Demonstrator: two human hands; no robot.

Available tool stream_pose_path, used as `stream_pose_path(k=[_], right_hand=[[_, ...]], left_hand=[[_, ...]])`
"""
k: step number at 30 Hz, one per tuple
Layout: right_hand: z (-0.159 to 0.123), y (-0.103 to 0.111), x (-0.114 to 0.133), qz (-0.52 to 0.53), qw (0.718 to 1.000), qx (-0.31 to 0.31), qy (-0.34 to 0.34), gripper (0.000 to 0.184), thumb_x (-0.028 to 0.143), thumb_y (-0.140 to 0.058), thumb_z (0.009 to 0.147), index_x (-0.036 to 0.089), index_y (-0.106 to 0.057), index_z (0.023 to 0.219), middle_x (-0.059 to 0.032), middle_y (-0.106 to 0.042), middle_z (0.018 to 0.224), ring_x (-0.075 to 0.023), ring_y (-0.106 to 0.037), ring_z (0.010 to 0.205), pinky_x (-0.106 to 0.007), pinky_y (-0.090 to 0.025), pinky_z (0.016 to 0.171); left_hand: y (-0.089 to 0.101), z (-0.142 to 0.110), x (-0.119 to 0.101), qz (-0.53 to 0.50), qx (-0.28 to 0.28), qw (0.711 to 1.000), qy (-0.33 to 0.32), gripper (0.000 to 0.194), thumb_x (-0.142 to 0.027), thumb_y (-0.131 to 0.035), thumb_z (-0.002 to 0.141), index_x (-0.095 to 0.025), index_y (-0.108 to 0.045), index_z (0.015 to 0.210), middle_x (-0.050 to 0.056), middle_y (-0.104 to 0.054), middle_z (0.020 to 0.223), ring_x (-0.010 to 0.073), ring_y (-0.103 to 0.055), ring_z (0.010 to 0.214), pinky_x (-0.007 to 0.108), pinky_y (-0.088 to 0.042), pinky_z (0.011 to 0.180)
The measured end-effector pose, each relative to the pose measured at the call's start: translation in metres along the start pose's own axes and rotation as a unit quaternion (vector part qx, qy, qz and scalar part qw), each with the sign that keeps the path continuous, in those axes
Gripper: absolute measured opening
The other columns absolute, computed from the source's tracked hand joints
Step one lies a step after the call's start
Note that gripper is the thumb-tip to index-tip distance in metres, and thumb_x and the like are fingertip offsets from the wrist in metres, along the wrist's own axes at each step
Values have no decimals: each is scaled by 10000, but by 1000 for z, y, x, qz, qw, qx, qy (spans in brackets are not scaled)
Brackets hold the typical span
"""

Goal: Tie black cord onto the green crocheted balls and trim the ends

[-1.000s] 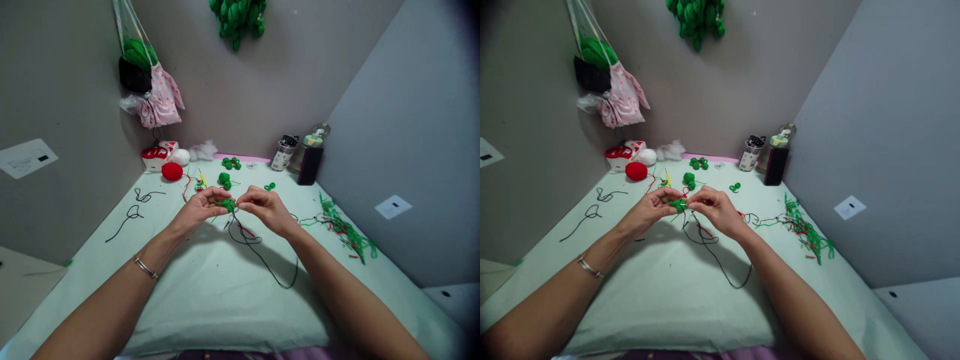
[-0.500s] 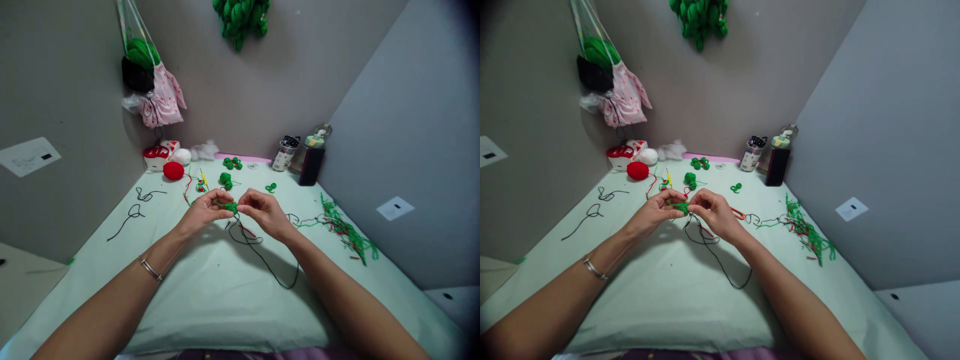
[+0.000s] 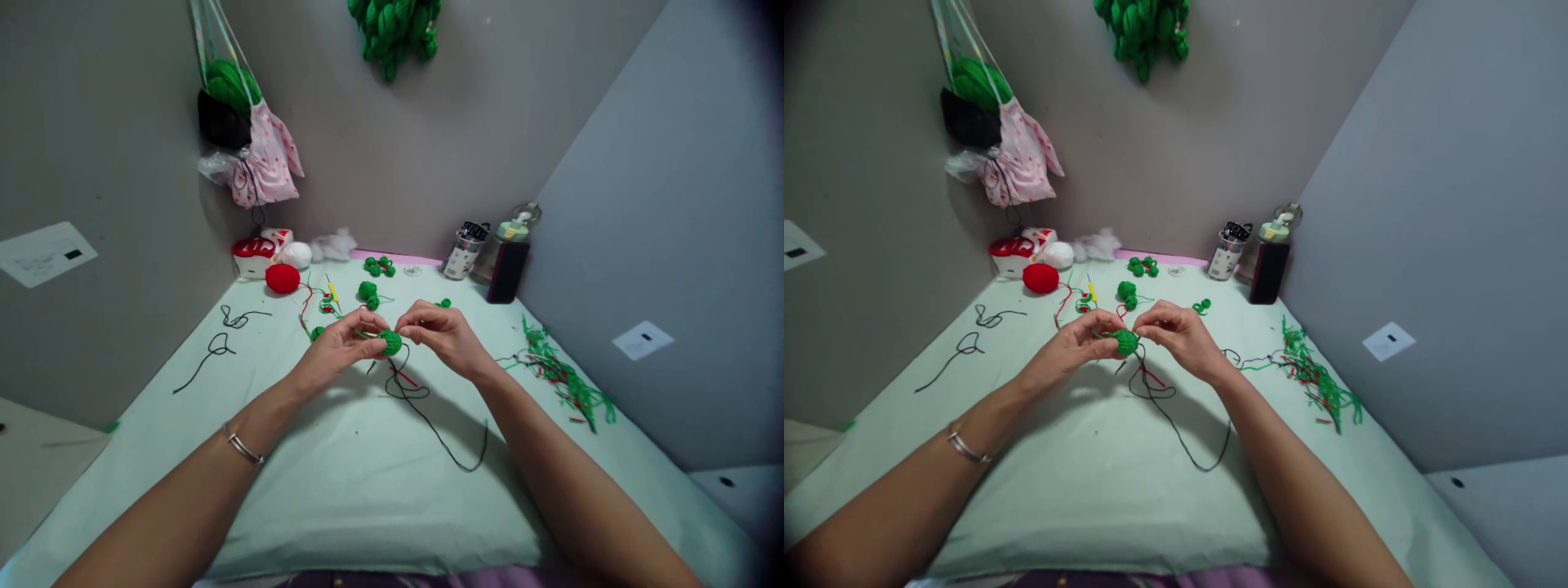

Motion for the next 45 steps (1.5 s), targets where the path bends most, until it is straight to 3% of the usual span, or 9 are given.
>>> stream_pose_path(k=[8,13,18,22,26,32,35,40,45], right_hand=[[1,0,-5,12,1000,26,6,153,337,-716,866,190,-753,845,-18,-575,777,-109,-497,661,-274,-418,616],[0,-2,-3,4,999,28,16,184,368,-715,865,188,-747,840,-28,-592,796,-114,-514,678,-272,-437,618],[-1,-2,-3,4,999,35,15,180,361,-713,867,186,-747,843,-29,-593,800,-116,-524,693,-273,-442,623],[-2,-4,-3,23,998,51,8,173,359,-718,863,189,-750,849,-30,-599,802,-115,-514,686,-278,-440,622],[-1,-4,-1,73,996,54,-8,163,341,-739,842,181,-746,808,-17,-583,774,-104,-494,648,-275,-432,608],[-1,-4,0,66,997,37,3,152,329,-733,849,179,-753,827,-23,-589,781,-111,-503,667,-276,-429,619],[-1,-5,0,39,999,10,14,194,365,-721,857,176,-750,823,-35,-604,789,-122,-528,691,-278,-446,631],[0,-8,3,3,999,-43,25,175,357,-705,868,186,-734,842,-42,-642,827,-135,-588,738,-283,-492,673],[-1,-10,3,3,998,-61,-4,155,338,-683,878,186,-709,888,-44,-681,870,-142,-627,764,-281,-523,690]], left_hand=[[7,-1,-8,5,-71,997,-11,268,-432,-639,892,-174,-609,827,29,-612,935,160,-601,875,311,-533,783],[6,-2,-12,-44,-74,996,-7,294,-403,-687,864,-162,-589,726,35,-630,999,100,-525,768,213,-434,651],[4,-4,-14,-97,-64,993,11,340,-418,-748,807,-156,-561,697,6,-625,914,33,-371,524,201,-294,469],[3,-3,-13,-143,-66,987,35,345,-461,-686,857,-165,-546,750,3,-624,887,24,-379,467,200,-238,408],[5,-3,-11,-155,-45,986,43,236,-390,-696,867,-192,-568,854,-32,-558,802,53,-480,571,186,-357,518],[-1,-5,-6,-15,64,997,36,271,-271,-780,787,-202,-655,1018,28,-598,978,158,-559,921,272,-427,792],[-6,-5,-5,-7,55,998,28,204,-292,-736,832,-207,-643,993,32,-614,1014,165,-575,946,305,-435,851],[-11,-4,0,-113,34,992,36,212,-294,-729,834,-185,-598,960,61,-643,1050,203,-622,1029,424,-461,996],[-11,-3,4,-147,11,989,34,254,-264,-758,806,-198,-553,942,29,-649,986,189,-680,944,452,-472,1016]])
Point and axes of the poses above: each hand's wrist, its own z-axis towards the middle knuckle, its own y-axis out of the back of the hand, x = y × z, the point moved 4 cm from there along z, towards the middle knuckle
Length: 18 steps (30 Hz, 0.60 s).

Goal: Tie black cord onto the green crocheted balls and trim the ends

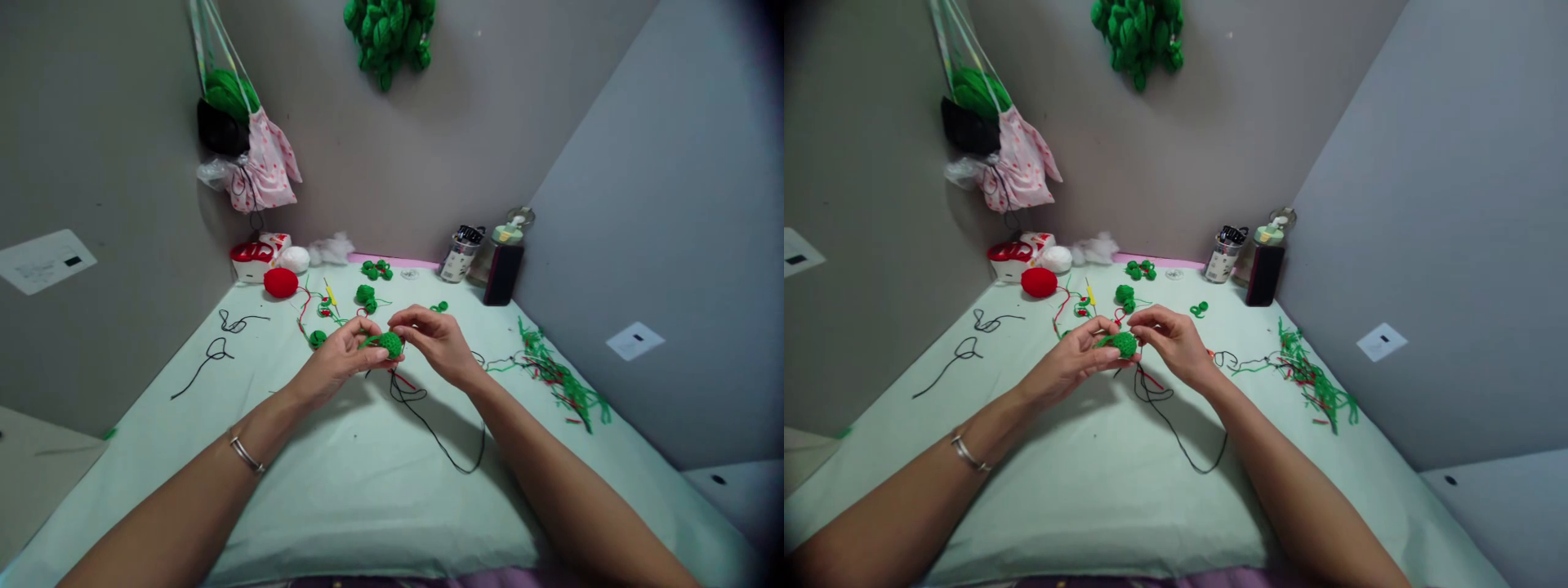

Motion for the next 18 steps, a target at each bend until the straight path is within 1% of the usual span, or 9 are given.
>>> stream_pose_path(k=[2,4,7,10,13,16,18], right_hand=[[-1,-1,3,3,1000,4,-3,152,325,-645,905,184,-699,931,-47,-688,898,-140,-633,774,-278,-529,693],[-4,-2,10,-16,1000,10,15,146,291,-597,934,183,-691,960,-54,-686,936,-140,-636,811,-281,-529,725],[-7,-5,22,-55,996,23,60,134,226,-559,945,186,-680,987,-63,-674,981,-143,-635,858,-292,-530,765],[-11,-8,32,-84,989,39,116,132,171,-570,925,189,-666,1013,-66,-670,963,-154,-636,870,-310,-536,774],[-13,-10,35,-126,975,54,172,155,152,-574,921,197,-647,1049,-77,-683,971,-176,-642,915,-345,-539,822],[-16,-10,31,-195,954,64,219,154,181,-564,947,208,-633,1081,-83,-701,1004,-184,-660,944,-343,-542,835],[-18,-12,27,-266,934,67,231,162,193,-544,966,212,-635,1098,-82,-715,1026,-181,-672,937,-313,-535,801]], left_hand=[[1,0,0,6,-15,1000,-10,265,-259,-763,797,-202,-547,940,18,-623,997,178,-680,923,443,-491,998],[2,1,-1,21,-29,999,-20,280,-255,-765,790,-206,-546,957,13,-602,1018,171,-671,920,430,-507,978],[2,1,-2,56,-46,997,-39,286,-247,-777,768,-197,-554,940,7,-579,1002,155,-639,905,395,-524,937],[3,3,-2,88,-53,993,-56,292,-250,-793,748,-188,-554,903,11,-574,979,162,-605,927,360,-518,894],[5,3,-2,115,-60,989,-66,299,-265,-801,742,-189,-549,885,22,-599,973,181,-592,978,337,-494,869],[6,2,-2,119,-68,988,-66,314,-281,-805,737,-194,-535,870,-3,-593,896,161,-599,896,307,-486,805],[4,2,-1,111,-63,990,-57,316,-291,-792,751,-200,-518,879,-16,-588,859,154,-618,849,304,-485,787]])
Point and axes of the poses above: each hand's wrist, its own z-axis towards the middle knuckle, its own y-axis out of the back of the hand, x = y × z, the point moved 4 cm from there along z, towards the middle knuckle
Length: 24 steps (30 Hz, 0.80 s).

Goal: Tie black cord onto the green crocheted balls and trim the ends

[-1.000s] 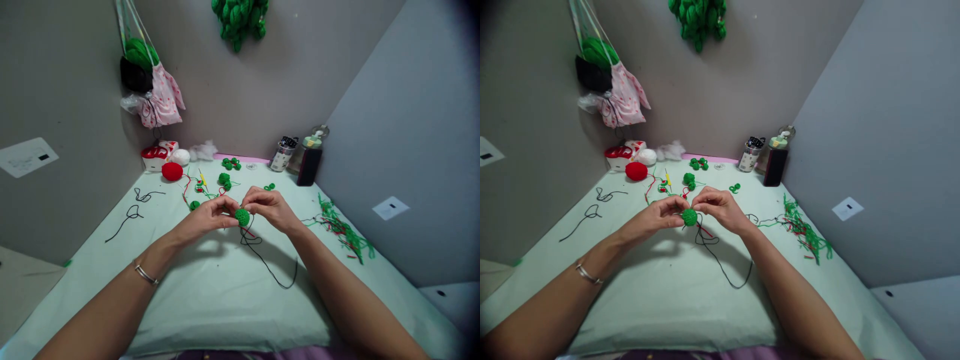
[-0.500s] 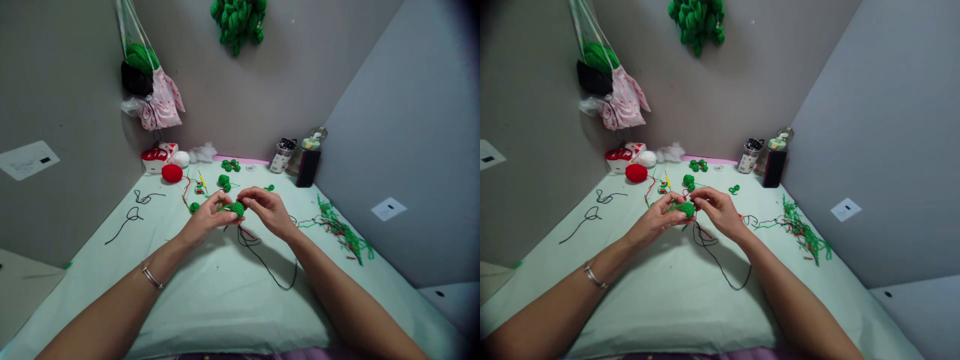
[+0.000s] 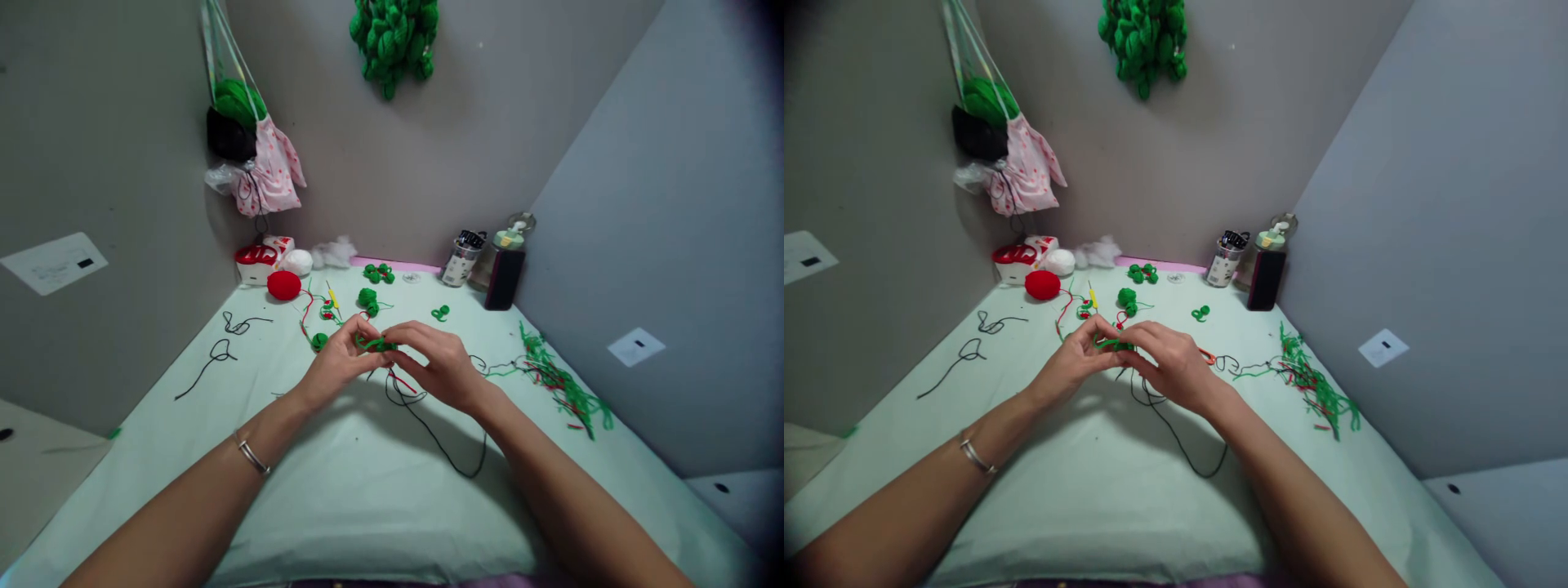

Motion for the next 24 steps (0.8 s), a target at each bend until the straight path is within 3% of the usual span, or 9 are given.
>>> stream_pose_path(k=[6,11,14,17,20,24], right_hand=[[-2,-9,2,-147,989,28,-11,211,115,-506,952,215,-688,986,-73,-739,969,-150,-665,780,-249,-463,660],[0,0,19,-156,984,-72,41,153,144,-553,926,216,-674,865,-69,-743,960,-143,-671,753,-256,-485,631],[-1,10,33,-101,987,-124,21,155,112,-556,913,221,-654,863,-66,-739,966,-139,-679,749,-251,-498,577],[-1,23,53,-82,984,-160,8,171,82,-588,884,237,-653,855,-59,-741,939,-159,-682,731,-283,-521,594],[4,45,62,49,976,-196,-78,134,152,-578,918,243,-648,849,-69,-737,918,-181,-691,692,-315,-536,576],[15,84,57,327,904,-183,-208,115,287,-563,960,238,-580,858,0,-643,662,-106,-540,399,-241,-428,377]], left_hand=[[-1,-1,3,52,-14,999,3,274,-240,-745,746,-200,-507,875,-16,-592,870,129,-603,758,279,-470,724],[-4,-2,-2,80,-7,996,-23,236,-193,-712,747,-201,-501,853,-26,-568,828,122,-570,756,255,-459,700],[-6,-3,-8,78,3,996,-49,208,-185,-694,767,-206,-509,862,-14,-579,891,129,-582,812,271,-476,756],[2,0,-6,122,-26,991,-38,211,-185,-696,749,-204,-506,840,-22,-574,831,123,-564,749,269,-468,717],[19,6,0,165,-92,982,-17,253,-208,-721,707,-202,-501,832,-33,-552,781,109,-524,661,253,-440,633],[34,10,2,152,-132,979,-37,329,-225,-711,701,-219,-556,991,-5,-584,886,142,-602,785,267,-493,710]])
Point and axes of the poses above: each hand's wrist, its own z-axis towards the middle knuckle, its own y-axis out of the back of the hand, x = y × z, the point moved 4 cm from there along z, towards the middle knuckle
